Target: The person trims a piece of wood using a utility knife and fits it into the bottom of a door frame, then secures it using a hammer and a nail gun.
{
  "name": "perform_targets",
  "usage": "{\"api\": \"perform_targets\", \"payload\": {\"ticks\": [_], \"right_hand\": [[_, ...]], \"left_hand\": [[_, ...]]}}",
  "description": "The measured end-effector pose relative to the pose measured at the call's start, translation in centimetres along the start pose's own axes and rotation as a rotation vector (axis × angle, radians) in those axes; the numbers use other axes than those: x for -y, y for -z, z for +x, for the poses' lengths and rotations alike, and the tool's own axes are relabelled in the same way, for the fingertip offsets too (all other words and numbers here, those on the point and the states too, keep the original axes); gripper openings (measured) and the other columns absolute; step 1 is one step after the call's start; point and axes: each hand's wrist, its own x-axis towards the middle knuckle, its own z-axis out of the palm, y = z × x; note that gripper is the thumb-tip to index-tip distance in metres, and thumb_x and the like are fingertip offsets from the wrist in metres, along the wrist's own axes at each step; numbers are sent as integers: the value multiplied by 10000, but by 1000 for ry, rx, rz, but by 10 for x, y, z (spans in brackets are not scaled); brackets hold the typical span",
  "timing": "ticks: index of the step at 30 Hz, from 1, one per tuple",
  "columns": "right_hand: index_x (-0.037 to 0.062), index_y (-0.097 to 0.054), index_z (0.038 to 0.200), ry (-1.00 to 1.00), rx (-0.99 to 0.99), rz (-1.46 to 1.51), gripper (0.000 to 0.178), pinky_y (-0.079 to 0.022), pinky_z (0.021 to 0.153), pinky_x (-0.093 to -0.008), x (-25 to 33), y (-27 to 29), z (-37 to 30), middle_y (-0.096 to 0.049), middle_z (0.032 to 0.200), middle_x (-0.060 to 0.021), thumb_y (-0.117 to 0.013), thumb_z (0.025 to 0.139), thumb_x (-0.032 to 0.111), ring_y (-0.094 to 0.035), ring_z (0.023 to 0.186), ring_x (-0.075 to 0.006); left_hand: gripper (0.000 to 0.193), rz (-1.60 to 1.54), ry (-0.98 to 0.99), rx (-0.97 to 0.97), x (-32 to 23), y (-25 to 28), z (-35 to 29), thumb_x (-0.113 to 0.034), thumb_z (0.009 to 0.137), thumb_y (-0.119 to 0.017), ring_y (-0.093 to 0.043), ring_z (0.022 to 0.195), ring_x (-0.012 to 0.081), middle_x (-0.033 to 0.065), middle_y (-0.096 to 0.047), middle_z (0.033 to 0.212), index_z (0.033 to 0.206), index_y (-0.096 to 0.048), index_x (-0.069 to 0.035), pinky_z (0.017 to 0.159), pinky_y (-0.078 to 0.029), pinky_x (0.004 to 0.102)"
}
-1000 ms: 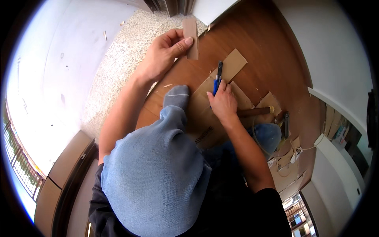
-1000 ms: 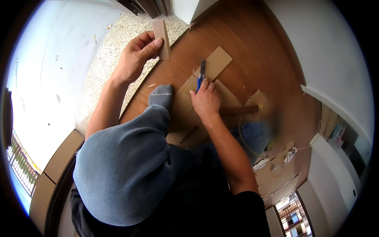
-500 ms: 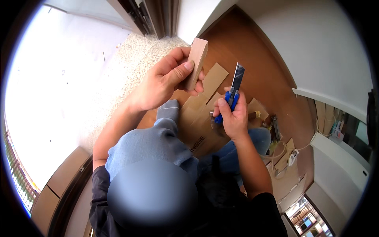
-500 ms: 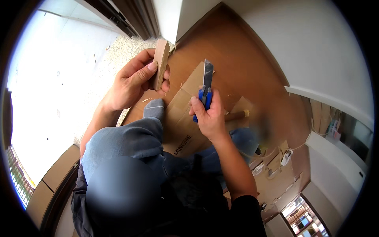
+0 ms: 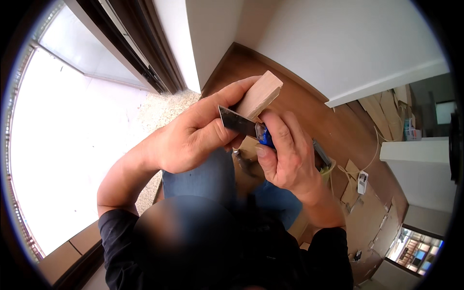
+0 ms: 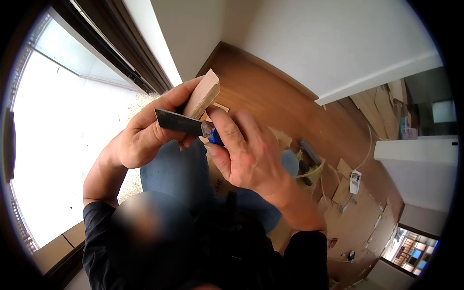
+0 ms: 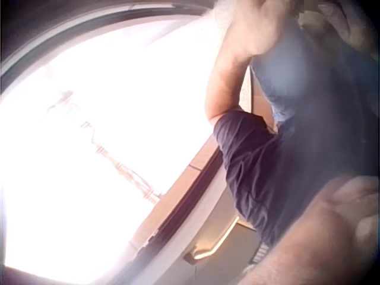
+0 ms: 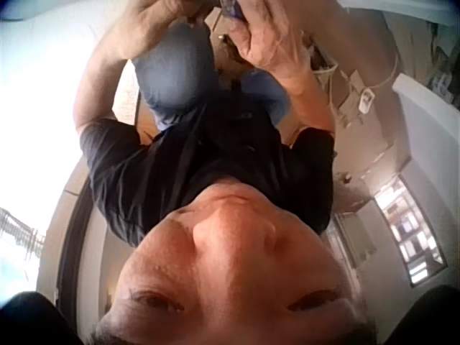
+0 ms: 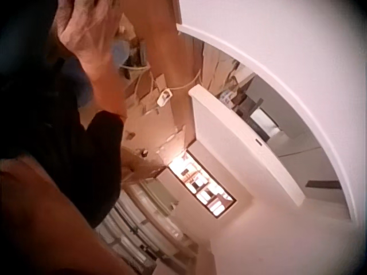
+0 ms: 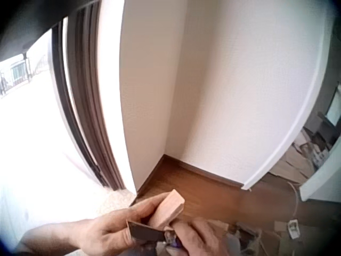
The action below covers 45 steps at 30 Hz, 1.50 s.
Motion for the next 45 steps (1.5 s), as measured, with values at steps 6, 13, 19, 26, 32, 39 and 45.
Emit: {"api": "perform_targets", "payload": {"ticks": [6, 13, 19, 26, 32, 39, 45], "right_hand": [[0, -612, 1327, -15, 37, -107, 459, -530, 637, -415, 21, 55, -30, -645, 979, -154, -686, 1020, 332, -645, 749, -332], [37, -634, 1316, -110, 115, -108, 446, -546, 634, -406, 34, 56, -46, -650, 930, -125, -770, 932, 218, -667, 737, -318], [38, -644, 1331, -130, 54, -90, 459, -548, 628, -403, 36, 45, -51, -645, 920, -124, -777, 935, 231, -669, 730, -314], [67, -662, 1326, -118, 22, -121, 475, -526, 580, -374, 35, 38, -53, -593, 830, -84, -802, 895, 206, -634, 653, -269], [57, -671, 1315, -94, -13, -137, 465, -523, 575, -369, 35, 34, -51, -594, 827, -82, -801, 895, 206, -634, 650, -257], [2, -654, 1323, -126, 94, -217, 445, -568, 631, -395, 40, 43, -51, -687, 955, -144, -788, 941, 187, -700, 750, -312], [-4, -656, 1304, -105, 64, -254, 431, -565, 617, -391, 39, 40, -49, -684, 933, -138, -790, 947, 198, -696, 734, -298]], "left_hand": [[781, -28, -84, 274, 9, -34, 13, -310, 1071, -567, -603, 963, 173, 105, -613, 1082, 1659, -189, 38, 873, -501, 311], [700, 471, -231, -29, 59, -56, 4, -321, 1094, -561, -631, 1190, 350, 251, -588, 1357, 1611, -267, 48, 1002, -508, 410], [608, 588, -248, -30, 67, -58, 3, -351, 1108, -548, -661, 1070, 364, 255, -594, 1288, 1502, -393, 85, 907, -535, 418], [569, 639, -275, -59, 62, -58, 0, -317, 1097, -579, -684, 894, 324, 238, -601, 1223, 1452, -427, 101, 783, -554, 403], [589, 499, -197, -98, 66, -60, -2, -330, 1079, -612, -683, 787, 306, 210, -647, 1071, 1444, -432, 97, 697, -549, 389], [627, 601, -176, -218, 43, -70, -2, -361, 1049, -662, -675, 731, 330, 187, -660, 923, 1427, -448, 92, 657, -531, 388], [625, 497, -220, -203, 57, -61, 0, -361, 1035, -689, -671, 719, 323, 187, -654, 894, 1413, -466, 84, 637, -515, 397]]}}
